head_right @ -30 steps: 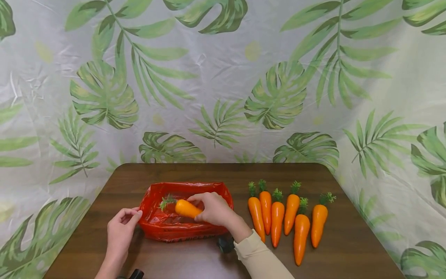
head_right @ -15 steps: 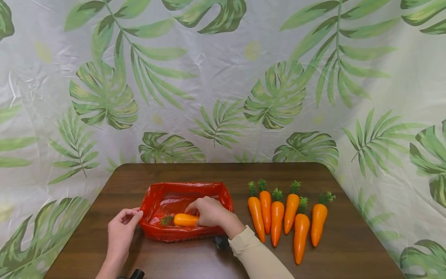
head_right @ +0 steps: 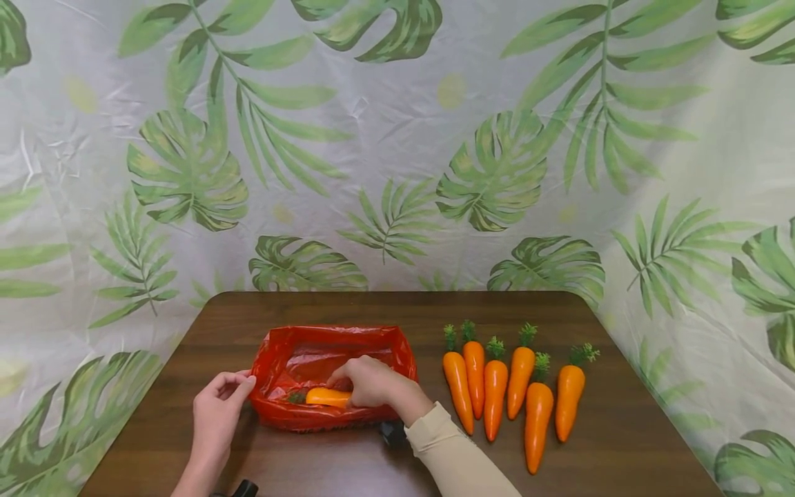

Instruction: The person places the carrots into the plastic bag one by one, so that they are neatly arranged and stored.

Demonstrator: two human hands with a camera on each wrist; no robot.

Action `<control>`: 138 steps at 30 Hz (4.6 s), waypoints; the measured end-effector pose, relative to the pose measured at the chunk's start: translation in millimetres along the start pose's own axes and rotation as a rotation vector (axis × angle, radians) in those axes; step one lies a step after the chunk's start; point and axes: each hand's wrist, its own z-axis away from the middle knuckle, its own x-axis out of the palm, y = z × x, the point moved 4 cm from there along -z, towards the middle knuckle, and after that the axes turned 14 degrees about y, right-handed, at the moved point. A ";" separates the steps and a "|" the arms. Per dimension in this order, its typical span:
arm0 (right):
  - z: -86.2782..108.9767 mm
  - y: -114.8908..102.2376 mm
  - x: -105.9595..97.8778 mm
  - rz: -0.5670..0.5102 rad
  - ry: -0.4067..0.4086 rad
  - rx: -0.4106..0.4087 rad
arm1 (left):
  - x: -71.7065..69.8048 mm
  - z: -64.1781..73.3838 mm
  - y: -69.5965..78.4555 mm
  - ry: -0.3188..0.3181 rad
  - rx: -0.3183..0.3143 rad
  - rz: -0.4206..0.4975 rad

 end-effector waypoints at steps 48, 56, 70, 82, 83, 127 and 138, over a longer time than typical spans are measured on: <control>33.5 -14.2 -76.8 -0.144 0.359 0.189 | 0.0 -0.4 -3.1 0.019 0.010 -0.013; 48.8 -11.9 -92.0 -0.174 0.452 0.218 | -0.3 0.1 -3.0 0.019 0.011 -0.011; 78.3 1.2 -113.5 -0.192 0.578 0.351 | 1.0 -0.6 -1.1 0.019 0.014 -0.001; 97.0 12.7 -120.3 -0.114 0.596 0.380 | 0.8 -2.0 -1.2 0.016 0.015 0.001; 99.3 14.3 -120.1 -0.107 0.599 0.383 | 1.0 -1.7 -1.7 0.013 0.011 -0.003; 150.6 86.1 -93.3 0.016 0.625 0.537 | 0.8 0.6 -3.3 -0.003 -0.024 -0.027; 149.0 96.5 -80.7 0.034 0.592 0.577 | 1.3 -1.1 -5.3 0.003 0.006 -0.019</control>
